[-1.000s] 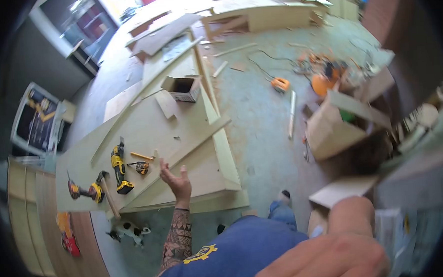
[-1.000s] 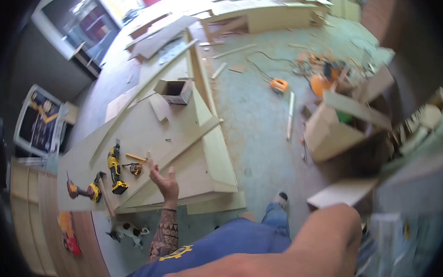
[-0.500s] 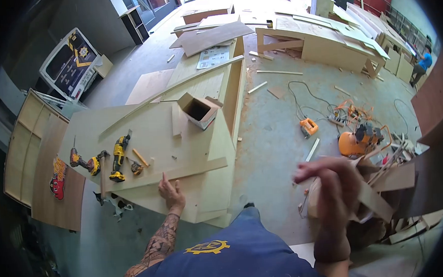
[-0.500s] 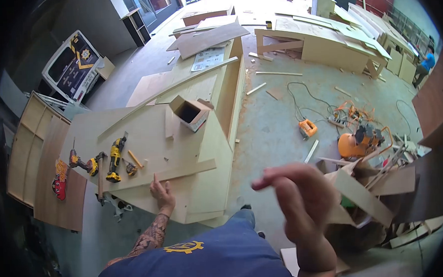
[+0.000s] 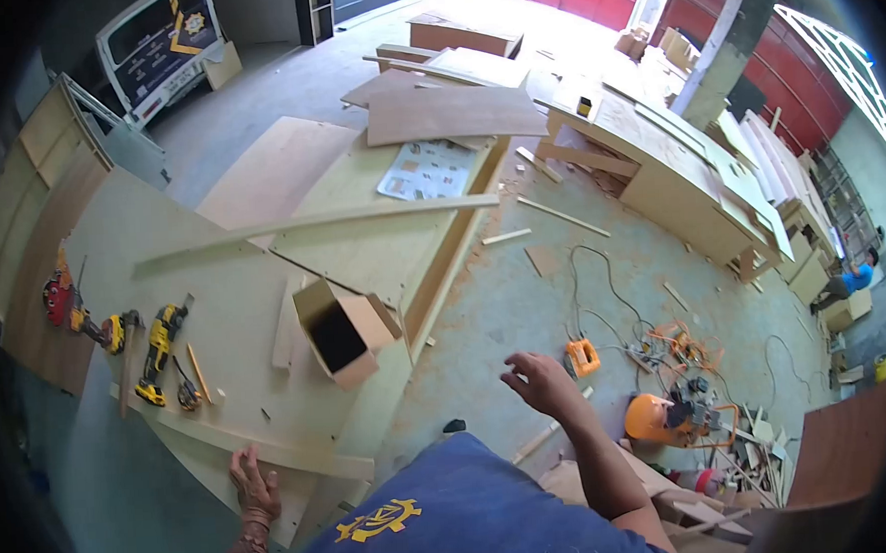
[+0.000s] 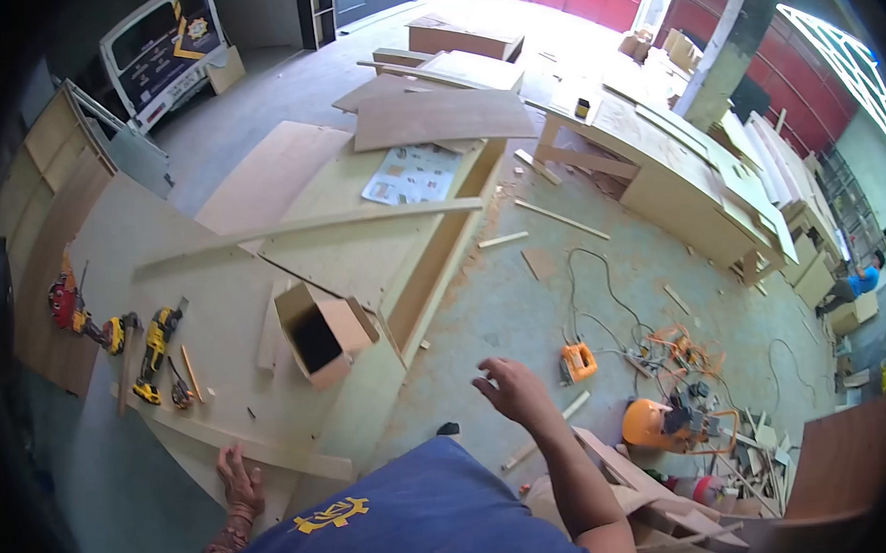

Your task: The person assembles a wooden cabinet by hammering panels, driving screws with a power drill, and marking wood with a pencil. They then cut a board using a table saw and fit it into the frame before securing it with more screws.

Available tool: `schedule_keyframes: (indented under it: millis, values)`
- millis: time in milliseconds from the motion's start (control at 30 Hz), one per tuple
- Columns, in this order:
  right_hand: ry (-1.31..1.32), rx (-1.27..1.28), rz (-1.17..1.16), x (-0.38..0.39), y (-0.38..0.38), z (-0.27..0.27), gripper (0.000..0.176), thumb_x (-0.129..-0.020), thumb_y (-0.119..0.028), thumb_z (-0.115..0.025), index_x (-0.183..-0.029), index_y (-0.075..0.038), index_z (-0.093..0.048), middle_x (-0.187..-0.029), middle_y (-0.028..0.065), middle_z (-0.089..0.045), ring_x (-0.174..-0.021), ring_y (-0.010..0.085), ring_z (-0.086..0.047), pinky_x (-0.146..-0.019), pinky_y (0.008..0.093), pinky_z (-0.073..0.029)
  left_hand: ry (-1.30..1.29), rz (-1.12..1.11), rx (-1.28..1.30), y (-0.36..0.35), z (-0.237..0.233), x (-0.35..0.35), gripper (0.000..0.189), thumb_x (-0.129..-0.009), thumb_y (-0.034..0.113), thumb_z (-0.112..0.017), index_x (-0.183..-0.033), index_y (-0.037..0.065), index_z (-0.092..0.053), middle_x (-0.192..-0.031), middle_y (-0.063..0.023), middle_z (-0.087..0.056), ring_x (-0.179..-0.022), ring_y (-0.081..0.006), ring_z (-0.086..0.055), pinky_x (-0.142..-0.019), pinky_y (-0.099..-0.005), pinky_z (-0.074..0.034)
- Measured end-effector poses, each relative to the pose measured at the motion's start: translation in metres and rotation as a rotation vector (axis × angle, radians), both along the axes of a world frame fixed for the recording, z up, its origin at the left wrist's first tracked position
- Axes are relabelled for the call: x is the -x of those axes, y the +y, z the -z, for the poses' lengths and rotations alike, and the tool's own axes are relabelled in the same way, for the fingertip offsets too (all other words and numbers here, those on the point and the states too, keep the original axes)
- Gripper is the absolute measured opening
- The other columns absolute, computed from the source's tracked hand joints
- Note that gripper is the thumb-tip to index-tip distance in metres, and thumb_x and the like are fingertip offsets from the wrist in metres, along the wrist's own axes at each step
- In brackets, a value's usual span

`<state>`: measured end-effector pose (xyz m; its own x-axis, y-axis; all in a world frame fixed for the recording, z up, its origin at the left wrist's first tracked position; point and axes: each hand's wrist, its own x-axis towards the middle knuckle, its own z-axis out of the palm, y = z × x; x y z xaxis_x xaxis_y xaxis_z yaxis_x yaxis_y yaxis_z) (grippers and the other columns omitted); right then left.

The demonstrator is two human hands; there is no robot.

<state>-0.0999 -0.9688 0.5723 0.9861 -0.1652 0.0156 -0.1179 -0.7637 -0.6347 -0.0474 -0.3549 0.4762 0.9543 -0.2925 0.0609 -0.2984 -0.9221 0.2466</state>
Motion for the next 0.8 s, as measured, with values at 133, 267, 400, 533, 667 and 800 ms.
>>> schedule_keyframes:
  millis: [133,267,400,533,667,800]
  values:
    - [0.218,-0.062,0.039,-0.030,-0.094,0.073,0.029,-0.093,-0.023,-0.075,-0.108,0.001,-0.072,-0.091,0.0195,-0.076,-0.086,0.0341,-0.075,-0.079,0.0419,-0.059,0.001,-0.153,0.031,-0.013,-0.006,0.001,0.072,-0.102,0.053,-0.045,-0.159,0.011,-0.033,-0.154,-0.0299,-0.026,-0.140,-0.0494,-0.032,-0.118,-0.0572,-0.027]
    - [0.107,0.003,0.079,-0.105,-0.213,0.109,0.038,-0.088,-0.027,-0.080,-0.114,-0.001,-0.070,-0.107,0.0242,-0.072,-0.102,0.0407,-0.068,-0.089,0.0472,-0.055,-0.286,-0.602,-0.175,-0.026,0.007,0.008,0.066,-0.105,0.043,-0.050,-0.159,0.009,-0.035,-0.154,-0.0292,-0.032,-0.141,-0.0465,-0.035,-0.116,-0.0565,-0.031]
    - [-0.210,0.134,0.262,-0.239,-0.345,0.088,0.044,-0.086,-0.026,-0.080,-0.121,-0.003,-0.065,-0.115,0.0256,-0.066,-0.112,0.0438,-0.061,-0.098,0.0480,-0.050,-0.927,-1.045,-0.116,-0.032,-0.023,-0.028,0.060,-0.109,0.040,-0.050,-0.157,0.006,-0.039,-0.141,-0.0291,-0.052,-0.132,-0.0437,-0.048,-0.111,-0.0536,-0.037]
    - [-0.302,-0.017,0.449,-0.398,-0.471,0.082,0.053,-0.089,-0.034,-0.078,-0.125,0.001,-0.064,-0.121,0.0273,-0.066,-0.119,0.0420,-0.060,-0.103,0.0475,-0.048,-1.123,-1.173,0.103,-0.127,-0.104,-0.072,0.057,-0.110,0.036,-0.049,-0.157,0.007,-0.038,-0.143,-0.0282,-0.049,-0.129,-0.0409,-0.051,-0.108,-0.0486,-0.042]
    - [-0.199,-0.188,0.611,-0.528,-0.534,0.096,0.068,-0.089,-0.041,-0.078,-0.131,0.009,-0.060,-0.130,0.0285,-0.065,-0.122,0.0380,-0.063,-0.103,0.0463,-0.048,-1.162,-0.940,0.512,-0.286,-0.170,-0.121,0.055,-0.109,0.026,-0.049,-0.159,0.007,-0.035,-0.144,-0.0226,-0.047,-0.123,-0.0325,-0.054,-0.100,-0.0417,-0.048]
    - [-0.071,-0.671,0.476,-0.597,-0.551,0.108,0.063,-0.089,-0.043,-0.078,-0.123,0.009,-0.066,-0.123,0.0227,-0.069,-0.117,0.0307,-0.065,-0.095,0.0435,-0.051,-0.778,-0.660,0.671,-0.382,-0.168,-0.173,0.054,-0.107,0.018,-0.051,-0.158,0.009,-0.037,-0.135,-0.0142,-0.051,-0.115,-0.0224,-0.057,-0.097,-0.0366,-0.049]
